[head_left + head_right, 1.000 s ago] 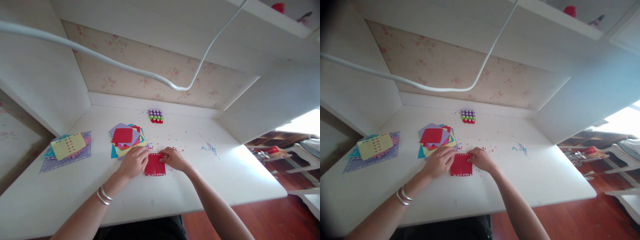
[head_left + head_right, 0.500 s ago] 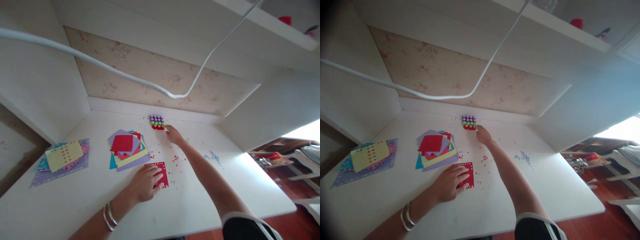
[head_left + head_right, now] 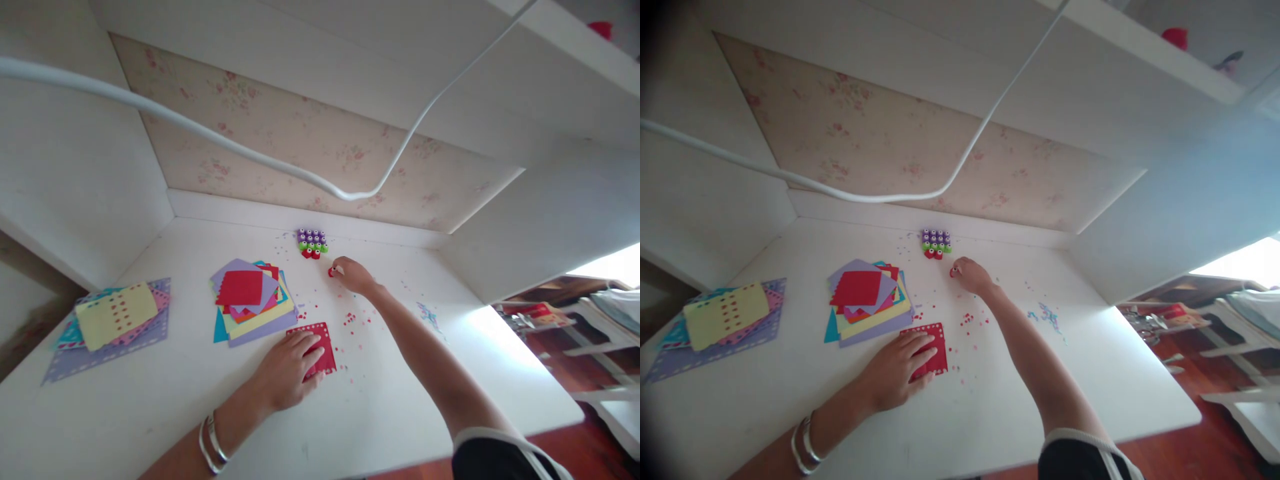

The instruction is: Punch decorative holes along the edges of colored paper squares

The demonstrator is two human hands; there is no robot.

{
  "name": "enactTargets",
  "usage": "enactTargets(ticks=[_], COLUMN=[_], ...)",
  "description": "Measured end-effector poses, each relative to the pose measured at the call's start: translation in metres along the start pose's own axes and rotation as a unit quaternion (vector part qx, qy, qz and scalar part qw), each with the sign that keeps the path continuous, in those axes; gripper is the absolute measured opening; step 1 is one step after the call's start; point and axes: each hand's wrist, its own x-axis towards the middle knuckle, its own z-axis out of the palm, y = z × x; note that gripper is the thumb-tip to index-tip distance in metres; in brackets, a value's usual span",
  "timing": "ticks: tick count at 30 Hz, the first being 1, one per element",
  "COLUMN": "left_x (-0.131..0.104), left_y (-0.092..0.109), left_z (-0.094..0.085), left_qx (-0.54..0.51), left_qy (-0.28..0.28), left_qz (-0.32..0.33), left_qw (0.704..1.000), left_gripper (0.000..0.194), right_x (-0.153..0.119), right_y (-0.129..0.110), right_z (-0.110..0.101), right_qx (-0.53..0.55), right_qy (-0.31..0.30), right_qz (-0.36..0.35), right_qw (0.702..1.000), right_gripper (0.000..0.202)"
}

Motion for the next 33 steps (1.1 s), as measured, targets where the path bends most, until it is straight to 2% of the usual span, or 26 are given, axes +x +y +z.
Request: enactTargets(ticks=[5, 10, 14, 19, 22, 25, 28, 30, 33], left_x=[0.005, 0.016, 0.029, 0.044, 0.049, 0.048, 0.045, 0.042, 0.039], left_y=[0.002, 0.008, 0.014, 0.016, 0.017, 0.017, 0.015, 0.012, 0.007], left_z=[-0.001, 0.001, 0.006, 0.014, 0.012, 0.006, 0.005, 0.008, 0.01], left_qx=[0.01, 0.015, 0.017, -0.01, -0.023, -0.045, -0.092, -0.121, -0.141], left_qy=[0.008, 0.019, 0.033, 0.038, 0.033, 0.078, 0.134, 0.136, 0.133], left_qz=[-0.005, 0.018, 0.031, 0.039, 0.047, 0.032, -0.022, -0.038, -0.044], left_qw=[1.0, 1.0, 0.999, 0.998, 0.998, 0.995, 0.986, 0.983, 0.98], left_gripper=[0.04, 0.037, 0.034, 0.034, 0.036, 0.034, 0.041, 0.048, 0.045], right_x=[-0.061, -0.127, -0.158, -0.166, -0.166, -0.165, -0.162, -0.158, -0.148], right_y=[-0.002, -0.006, -0.01, -0.011, -0.01, -0.014, -0.028, -0.038, -0.049], right_z=[0.007, 0.014, 0.016, 0.015, 0.011, 0.006, 0.007, 0.011, 0.018], right_qx=[0.029, 0.094, 0.158, 0.226, 0.251, 0.309, 0.39, 0.434, 0.478], right_qy=[-0.008, 0.005, 0.032, 0.047, 0.058, 0.069, 0.043, 0.015, -0.012], right_qz=[0.018, -0.002, -0.022, -0.015, -0.008, 0.01, -0.005, -0.021, -0.032], right_qw=[0.999, 0.996, 0.987, 0.973, 0.966, 0.949, 0.92, 0.9, 0.878], right_gripper=[0.022, 0.025, 0.024, 0.025, 0.026, 0.025, 0.025, 0.026, 0.027])
